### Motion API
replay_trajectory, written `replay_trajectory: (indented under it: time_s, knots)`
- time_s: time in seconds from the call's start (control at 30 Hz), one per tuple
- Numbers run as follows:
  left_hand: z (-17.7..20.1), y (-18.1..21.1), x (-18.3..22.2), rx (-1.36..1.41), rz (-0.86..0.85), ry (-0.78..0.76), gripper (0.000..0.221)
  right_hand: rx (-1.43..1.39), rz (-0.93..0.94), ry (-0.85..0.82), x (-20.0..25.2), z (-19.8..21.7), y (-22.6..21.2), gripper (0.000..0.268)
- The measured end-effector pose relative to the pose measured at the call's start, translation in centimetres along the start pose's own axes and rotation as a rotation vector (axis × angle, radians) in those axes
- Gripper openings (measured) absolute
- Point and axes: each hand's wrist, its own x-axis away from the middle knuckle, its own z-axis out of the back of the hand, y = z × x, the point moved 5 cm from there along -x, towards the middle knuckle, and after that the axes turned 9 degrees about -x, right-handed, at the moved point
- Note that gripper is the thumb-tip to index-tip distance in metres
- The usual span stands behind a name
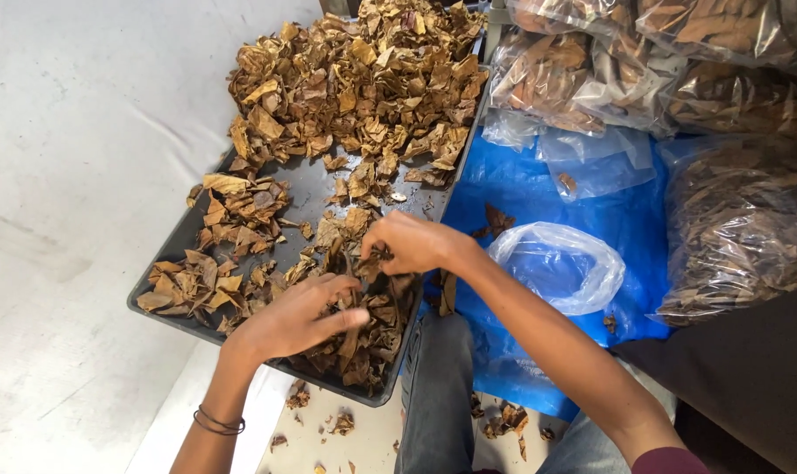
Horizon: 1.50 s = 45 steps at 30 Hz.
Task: Stuffing dried leaves into plastic pouches from a metal tray
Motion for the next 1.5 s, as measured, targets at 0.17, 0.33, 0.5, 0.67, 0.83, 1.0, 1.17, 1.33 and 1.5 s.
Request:
replay_trajectory:
  time_s: [0.17, 0.33, 0.5, 0.67, 0.83, 1.0, 1.17, 1.33, 1.5]
  knots:
    - [-2.5, 0.0, -0.6, -0.209, -0.005, -0.129, 0.079, -0.104, 0.039, 0.058, 1.6, 1.7, -1.7, 0.033]
    - [-2.9, -0.2, -1.0, -0.284, -0.046, -0.147, 0.062, -0.191, 0.115, 0.109, 2.3, 2.6, -1.4, 0.036]
    - [-3.8, -1.6, -2.0, -0.194, -0.053, -0.100, 0.052, -0.234, 0.144, 0.124, 2.8, 3.0, -1.0, 0.035]
    - [-3.0, -1.7, -2.0, -0.173, -0.002, -0.067, 0.029, -0.249, 0.132, 0.131, 2.8, 3.1, -0.6, 0.034]
    - [-1.4, -0.8, -0.9, -0.033, 0.024, -0.055, 0.027, -0.280, 0.147, 0.145, 3.1, 3.5, 0.4, 0.034]
    - [0.2, 0.0, 0.1, 0.046, 0.001, -0.030, 0.028, -0.343, 0.190, 0.173, 3.5, 4.1, 0.5, 0.033]
    - [1.1, -1.0, 0.1, 0.128, -0.089, 0.084, 0.030, -0.433, 0.181, 0.221, 3.1, 4.7, 1.0, 0.036]
    - [2.2, -1.8, 0.3, 0.177, -0.190, 0.237, 0.028, -0.510, 0.258, 0.249, 3.7, 5.5, 0.6, 0.035]
    - [3.6, -0.8, 0.7, 0.180, -0.212, 0.265, 0.029, -0.554, 0.298, 0.299, 5.6, 6.9, 0.3, 0.036]
